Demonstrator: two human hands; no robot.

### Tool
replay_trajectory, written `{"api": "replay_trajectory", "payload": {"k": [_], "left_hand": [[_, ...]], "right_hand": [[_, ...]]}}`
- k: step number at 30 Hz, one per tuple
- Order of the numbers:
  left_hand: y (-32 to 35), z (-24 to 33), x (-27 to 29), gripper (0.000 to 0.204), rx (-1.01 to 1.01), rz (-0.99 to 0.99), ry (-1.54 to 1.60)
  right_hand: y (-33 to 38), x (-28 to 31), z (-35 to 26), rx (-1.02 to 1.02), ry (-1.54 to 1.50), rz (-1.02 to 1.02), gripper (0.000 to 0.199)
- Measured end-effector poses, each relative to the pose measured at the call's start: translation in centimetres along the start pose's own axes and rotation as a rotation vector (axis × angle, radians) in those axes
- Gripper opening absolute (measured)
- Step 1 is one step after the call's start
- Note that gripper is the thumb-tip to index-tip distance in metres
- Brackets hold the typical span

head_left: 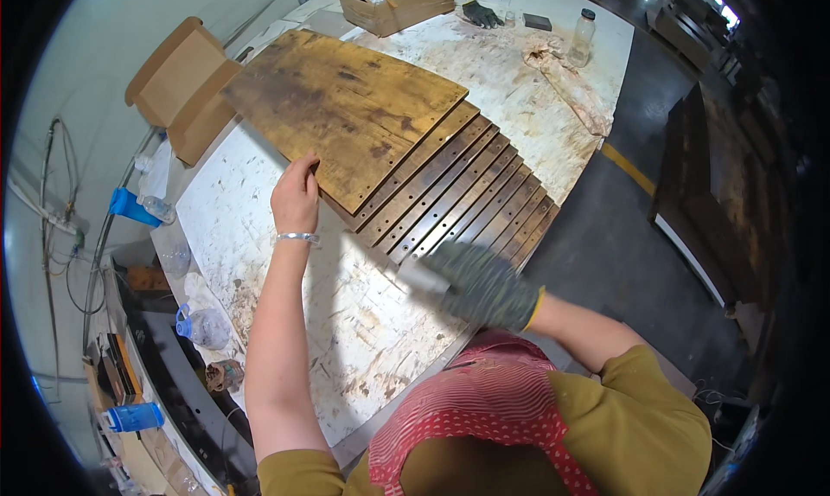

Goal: The person fans out a stack of wooden boards on the table, rubs their exposed edges with a sanding block, and wipes them with a cloth before stacking and aligning the boards back together.

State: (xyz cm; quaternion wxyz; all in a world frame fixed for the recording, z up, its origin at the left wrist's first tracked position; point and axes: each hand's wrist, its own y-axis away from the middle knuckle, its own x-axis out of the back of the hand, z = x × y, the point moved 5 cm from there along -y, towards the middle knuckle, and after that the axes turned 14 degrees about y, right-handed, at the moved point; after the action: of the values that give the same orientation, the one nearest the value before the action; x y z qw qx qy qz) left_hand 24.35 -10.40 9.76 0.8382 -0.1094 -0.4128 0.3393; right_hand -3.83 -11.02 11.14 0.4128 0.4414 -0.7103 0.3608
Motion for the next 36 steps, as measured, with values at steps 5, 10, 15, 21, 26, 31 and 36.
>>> {"api": "replay_trajectory", "payload": {"k": [5,10,15,21,26,31,36], "left_hand": [[0.2,-0.2,0.7,0.02,-0.03,-0.018,-0.03],[0.0,0.7,0.1,0.02,-0.018,-0.03,-0.035],[-0.3,0.4,-0.3,0.021,-0.006,-0.018,-0.017],[-0.3,0.5,-0.1,0.019,-0.008,-0.007,-0.019],[-0.1,0.3,-0.1,0.019,-0.041,0.008,-0.021],[0.1,0.0,0.0,0.021,-0.029,0.013,0.022],[0.0,0.3,-0.2,0.02,-0.042,0.005,0.021]], "right_hand": [[1.7,6.3,12.1,-0.454,0.154,0.356,0.048],[0.6,7.8,18.2,-0.653,0.256,0.269,0.048],[-0.9,5.1,16.3,-0.494,0.444,0.269,0.045],[-0.7,6.8,15.8,-0.407,0.414,0.372,0.045],[-1.4,4.6,12.8,-0.345,0.51,0.29,0.038],[-1.5,5.3,12.5,-0.382,0.42,0.196,0.046],[-1.0,3.9,11.9,-0.242,0.482,0.258,0.045]]}}
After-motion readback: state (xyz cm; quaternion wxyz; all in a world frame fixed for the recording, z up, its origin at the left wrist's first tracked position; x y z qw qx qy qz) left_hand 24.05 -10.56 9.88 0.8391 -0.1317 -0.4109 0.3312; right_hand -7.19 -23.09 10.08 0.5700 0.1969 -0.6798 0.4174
